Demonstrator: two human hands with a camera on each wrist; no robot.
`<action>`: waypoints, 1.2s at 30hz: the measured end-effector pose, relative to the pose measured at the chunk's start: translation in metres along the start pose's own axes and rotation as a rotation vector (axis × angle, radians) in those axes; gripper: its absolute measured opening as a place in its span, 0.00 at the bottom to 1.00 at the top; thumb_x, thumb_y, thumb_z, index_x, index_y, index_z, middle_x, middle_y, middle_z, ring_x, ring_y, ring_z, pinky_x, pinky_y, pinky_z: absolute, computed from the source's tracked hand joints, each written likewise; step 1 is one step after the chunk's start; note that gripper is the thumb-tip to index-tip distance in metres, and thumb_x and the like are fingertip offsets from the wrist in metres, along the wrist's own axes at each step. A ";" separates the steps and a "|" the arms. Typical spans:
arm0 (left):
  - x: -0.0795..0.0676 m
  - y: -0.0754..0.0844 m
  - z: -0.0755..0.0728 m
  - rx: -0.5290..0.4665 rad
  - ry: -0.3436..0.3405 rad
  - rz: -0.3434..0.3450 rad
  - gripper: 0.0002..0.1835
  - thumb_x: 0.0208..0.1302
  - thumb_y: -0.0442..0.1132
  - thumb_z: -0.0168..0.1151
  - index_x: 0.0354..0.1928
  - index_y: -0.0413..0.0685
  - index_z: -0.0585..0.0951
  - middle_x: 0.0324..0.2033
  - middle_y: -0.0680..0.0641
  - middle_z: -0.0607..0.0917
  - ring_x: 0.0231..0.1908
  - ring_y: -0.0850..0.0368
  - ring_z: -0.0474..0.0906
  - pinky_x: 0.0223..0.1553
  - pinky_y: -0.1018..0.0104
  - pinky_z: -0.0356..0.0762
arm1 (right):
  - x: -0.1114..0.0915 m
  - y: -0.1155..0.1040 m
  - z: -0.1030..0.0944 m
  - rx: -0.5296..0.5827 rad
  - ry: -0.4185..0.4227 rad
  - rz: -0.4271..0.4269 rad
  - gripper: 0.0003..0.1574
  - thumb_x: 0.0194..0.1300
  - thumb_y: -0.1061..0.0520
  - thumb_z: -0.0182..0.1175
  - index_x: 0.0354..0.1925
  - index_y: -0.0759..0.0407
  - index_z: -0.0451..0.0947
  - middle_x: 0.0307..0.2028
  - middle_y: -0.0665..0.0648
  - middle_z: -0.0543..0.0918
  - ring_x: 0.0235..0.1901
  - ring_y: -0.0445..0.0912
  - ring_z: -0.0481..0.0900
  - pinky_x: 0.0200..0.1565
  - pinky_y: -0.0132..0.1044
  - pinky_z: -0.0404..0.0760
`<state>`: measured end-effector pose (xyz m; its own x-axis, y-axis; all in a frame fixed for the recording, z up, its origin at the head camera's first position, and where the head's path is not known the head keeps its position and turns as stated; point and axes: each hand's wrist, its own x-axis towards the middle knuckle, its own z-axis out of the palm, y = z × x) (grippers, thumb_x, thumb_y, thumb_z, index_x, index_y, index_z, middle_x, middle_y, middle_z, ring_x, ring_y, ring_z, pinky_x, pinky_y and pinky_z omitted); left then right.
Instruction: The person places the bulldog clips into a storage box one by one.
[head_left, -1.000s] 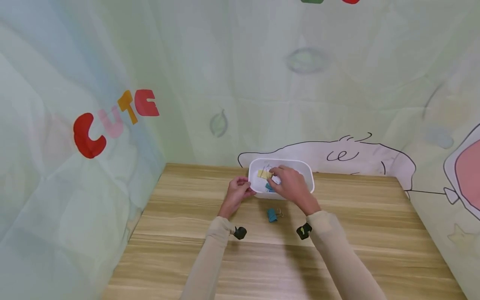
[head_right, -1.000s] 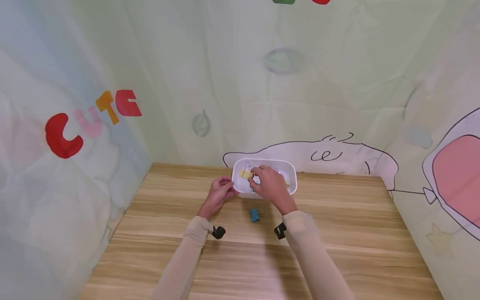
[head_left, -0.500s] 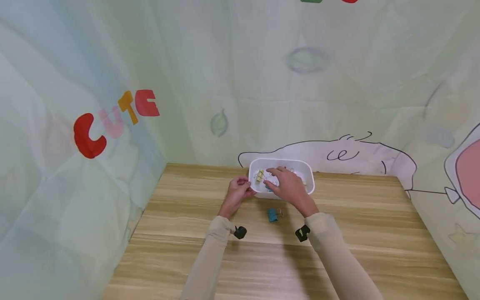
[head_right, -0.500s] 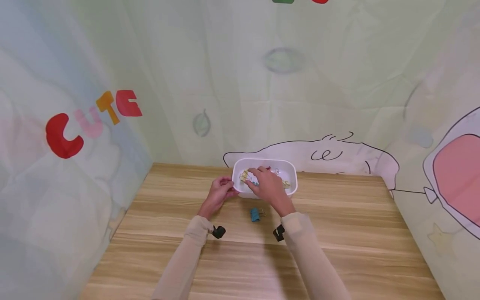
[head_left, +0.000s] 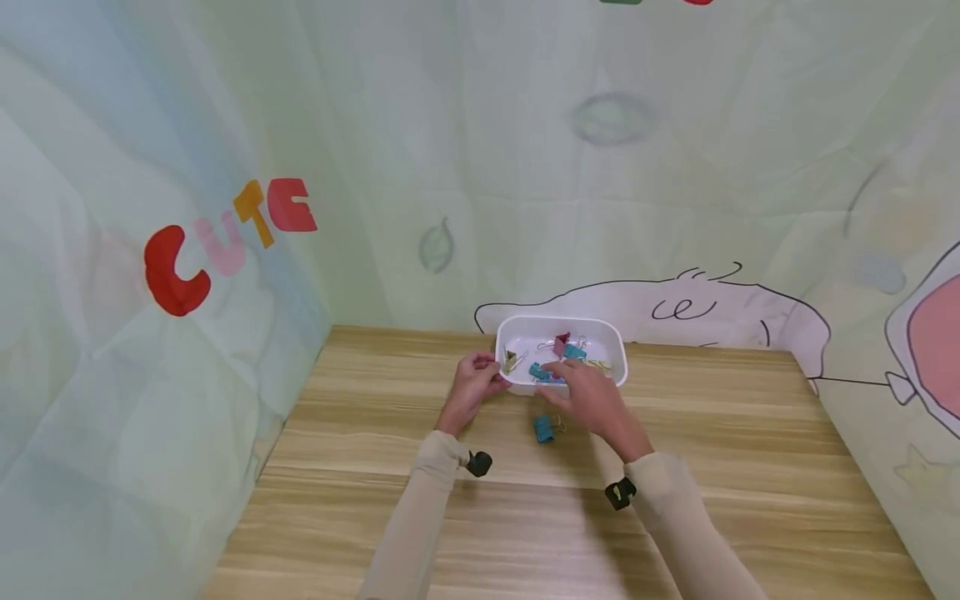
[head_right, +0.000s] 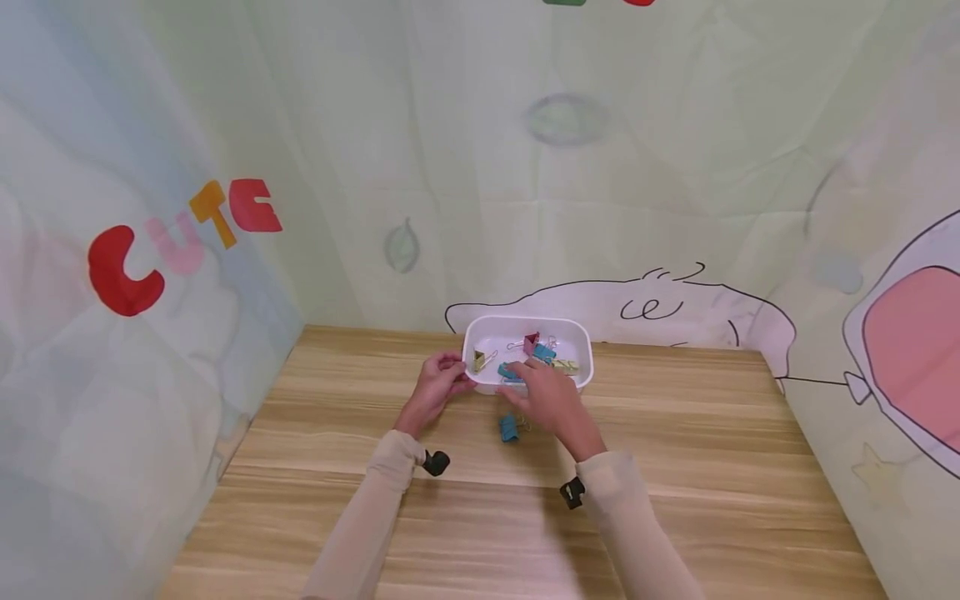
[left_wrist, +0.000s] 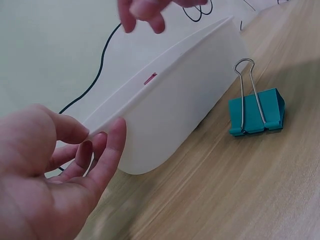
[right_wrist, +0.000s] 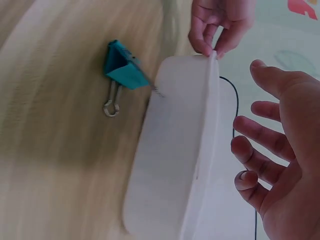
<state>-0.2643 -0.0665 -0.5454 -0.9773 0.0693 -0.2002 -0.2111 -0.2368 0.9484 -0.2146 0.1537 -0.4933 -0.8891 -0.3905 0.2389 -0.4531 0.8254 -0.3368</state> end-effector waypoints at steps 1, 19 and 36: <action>0.000 0.000 0.000 -0.002 0.000 0.000 0.13 0.75 0.24 0.53 0.58 0.25 0.70 0.41 0.39 0.73 0.33 0.54 0.80 0.41 0.67 0.90 | -0.003 0.001 0.002 0.008 -0.004 0.000 0.28 0.68 0.42 0.69 0.57 0.59 0.84 0.49 0.62 0.88 0.45 0.57 0.86 0.46 0.55 0.89; 0.001 0.001 0.001 -0.012 0.012 -0.016 0.14 0.74 0.24 0.53 0.58 0.25 0.70 0.41 0.40 0.72 0.33 0.52 0.81 0.38 0.68 0.90 | -0.042 0.013 0.045 0.071 -0.059 0.043 0.27 0.65 0.45 0.73 0.54 0.61 0.84 0.42 0.58 0.88 0.42 0.53 0.85 0.43 0.49 0.88; 0.003 -0.001 0.001 -0.013 0.013 -0.016 0.14 0.74 0.24 0.54 0.58 0.25 0.70 0.41 0.40 0.72 0.33 0.53 0.80 0.40 0.66 0.90 | -0.048 0.002 0.068 0.187 -0.057 0.131 0.20 0.60 0.50 0.77 0.46 0.58 0.84 0.36 0.50 0.85 0.37 0.45 0.81 0.42 0.44 0.86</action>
<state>-0.2666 -0.0652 -0.5467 -0.9739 0.0605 -0.2188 -0.2270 -0.2485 0.9416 -0.1776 0.1462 -0.5669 -0.9408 -0.3120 0.1326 -0.3336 0.7825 -0.5257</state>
